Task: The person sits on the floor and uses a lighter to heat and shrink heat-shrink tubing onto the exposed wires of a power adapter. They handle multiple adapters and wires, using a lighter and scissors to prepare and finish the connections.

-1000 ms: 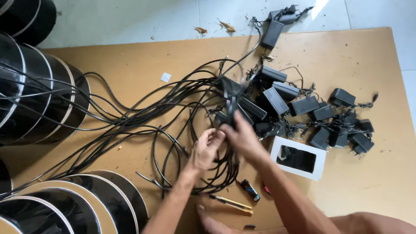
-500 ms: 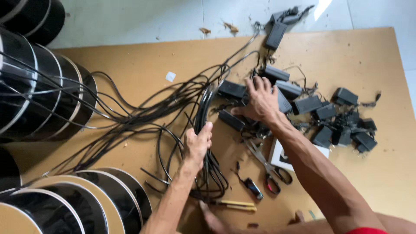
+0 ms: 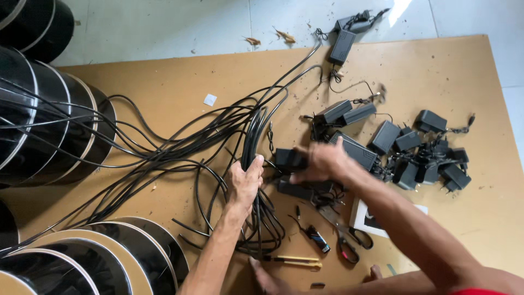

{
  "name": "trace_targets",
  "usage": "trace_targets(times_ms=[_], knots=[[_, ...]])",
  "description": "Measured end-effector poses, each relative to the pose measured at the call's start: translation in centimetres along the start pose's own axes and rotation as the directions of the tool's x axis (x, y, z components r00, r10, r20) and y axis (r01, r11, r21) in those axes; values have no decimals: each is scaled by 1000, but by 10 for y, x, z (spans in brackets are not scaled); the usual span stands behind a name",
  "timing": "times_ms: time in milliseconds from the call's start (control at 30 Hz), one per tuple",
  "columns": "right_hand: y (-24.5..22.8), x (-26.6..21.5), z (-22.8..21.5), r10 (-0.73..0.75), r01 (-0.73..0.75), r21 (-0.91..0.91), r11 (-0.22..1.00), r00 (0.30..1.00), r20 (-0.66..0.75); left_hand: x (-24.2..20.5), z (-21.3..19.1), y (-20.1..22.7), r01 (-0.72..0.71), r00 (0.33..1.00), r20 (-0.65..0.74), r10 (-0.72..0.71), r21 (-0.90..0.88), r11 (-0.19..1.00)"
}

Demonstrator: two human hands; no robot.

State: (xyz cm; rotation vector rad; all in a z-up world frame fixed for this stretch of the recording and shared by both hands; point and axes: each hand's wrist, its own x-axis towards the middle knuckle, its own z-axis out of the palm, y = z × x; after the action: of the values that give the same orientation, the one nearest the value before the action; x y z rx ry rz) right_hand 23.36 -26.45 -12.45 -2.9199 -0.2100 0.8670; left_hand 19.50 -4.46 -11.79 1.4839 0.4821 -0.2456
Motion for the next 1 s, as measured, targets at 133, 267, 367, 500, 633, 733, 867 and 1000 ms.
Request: trace_targets(times_ms=[133, 267, 367, 500, 633, 733, 867, 1000], knots=[[59, 45, -31, 129, -101, 82, 991, 851, -509, -3, 3, 0, -13, 999, 43, 14, -5, 1000], [78, 49, -21, 172, -133, 127, 983, 913, -370, -4, 5, -1, -1, 1000, -14, 3, 121, 993], [60, 16, -9, 213, -181, 133, 974, 931, -296, -10, 8, -1, 41, 999, 19, -44, 149, 988], [50, -4, 18, 268, -242, 148, 959, 944, -194, -14, 15, 0, 50, 998, 29, -56, 179, 983], [51, -15, 41, 286, -281, 133, 950, 958, -18, -16, 15, -6, 51, 998, 35, -57, 163, 985], [29, -47, 11, 311, -311, -7, 951, 950, 44, -31, 11, 14, 36, 998, 35, -42, 169, 985], [-28, -46, 46, 71, -60, 70, 996, 984, -161, -38, 11, 28, 25, 998, 55, -33, 144, 989], [-45, -30, 87, -301, 241, -359, 902, 946, -121, -34, 2, 26, 16, 998, 65, -24, 122, 992]])
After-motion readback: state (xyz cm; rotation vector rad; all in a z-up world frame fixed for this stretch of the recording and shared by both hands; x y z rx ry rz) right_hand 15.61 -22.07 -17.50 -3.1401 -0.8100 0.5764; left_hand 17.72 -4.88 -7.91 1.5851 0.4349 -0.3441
